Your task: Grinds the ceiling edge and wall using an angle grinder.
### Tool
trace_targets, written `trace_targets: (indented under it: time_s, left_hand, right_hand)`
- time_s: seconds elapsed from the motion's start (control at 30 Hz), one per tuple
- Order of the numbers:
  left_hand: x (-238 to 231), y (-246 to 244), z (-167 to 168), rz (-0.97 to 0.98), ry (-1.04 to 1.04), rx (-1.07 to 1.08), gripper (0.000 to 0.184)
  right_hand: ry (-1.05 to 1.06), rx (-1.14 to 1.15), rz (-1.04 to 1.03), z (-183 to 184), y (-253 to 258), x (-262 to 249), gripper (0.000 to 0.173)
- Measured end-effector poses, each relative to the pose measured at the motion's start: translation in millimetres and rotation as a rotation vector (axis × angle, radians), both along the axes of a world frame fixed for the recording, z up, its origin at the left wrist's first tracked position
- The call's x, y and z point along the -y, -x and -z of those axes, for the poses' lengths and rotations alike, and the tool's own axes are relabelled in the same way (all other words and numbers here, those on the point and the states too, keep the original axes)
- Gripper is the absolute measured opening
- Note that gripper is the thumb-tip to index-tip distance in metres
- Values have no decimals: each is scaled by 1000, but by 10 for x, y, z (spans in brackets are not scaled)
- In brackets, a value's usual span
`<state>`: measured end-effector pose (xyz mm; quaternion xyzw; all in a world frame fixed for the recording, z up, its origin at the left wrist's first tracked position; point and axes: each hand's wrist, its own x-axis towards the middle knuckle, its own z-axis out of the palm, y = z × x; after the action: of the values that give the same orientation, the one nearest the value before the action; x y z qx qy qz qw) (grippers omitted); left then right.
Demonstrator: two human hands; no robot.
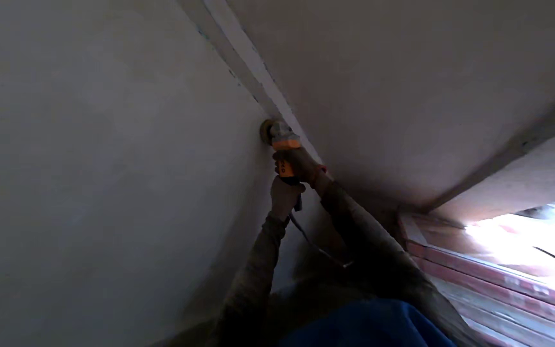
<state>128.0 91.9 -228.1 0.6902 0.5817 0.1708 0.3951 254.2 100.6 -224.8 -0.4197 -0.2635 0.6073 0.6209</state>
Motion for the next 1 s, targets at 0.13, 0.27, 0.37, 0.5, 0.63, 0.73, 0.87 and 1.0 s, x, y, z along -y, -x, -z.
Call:
trace_targets:
  time_s: [0.13,0.27,0.37,0.5,0.63,0.73,0.87,1.0]
  left_hand:
    - [-148,-43,-385,-93,-214,62,61]
    - [-144,2,-425,-133,-475,361,66]
    - [-157,-4,-408,-94,-486,370,69]
    - [-268,-2,-537,-100,-330,179,64]
    - [-222,-25,-424,-50,-391,374,63]
    - [-257,-15,-456,-46,-352,268,57]
    - [-256,-44,-454,-73,-291,261,62]
    - [-209,50,-127,-57,-196,158,60]
  right_hand:
    - [-101,224,6,-672,23,213,41]
    - [-142,493,-15,-1194,91,506,39]
    - [-156,518,18,-1160,86,445,36]
    - [-30,353,52,-899,90,264,50]
    - [-155,476,33,-955,55,174,41]
    - [-175,386,68,-841,55,-231,50]
    - [-79,361,75,-895,49,315,41]
    - [-9,358,105,-471,135,284,38]
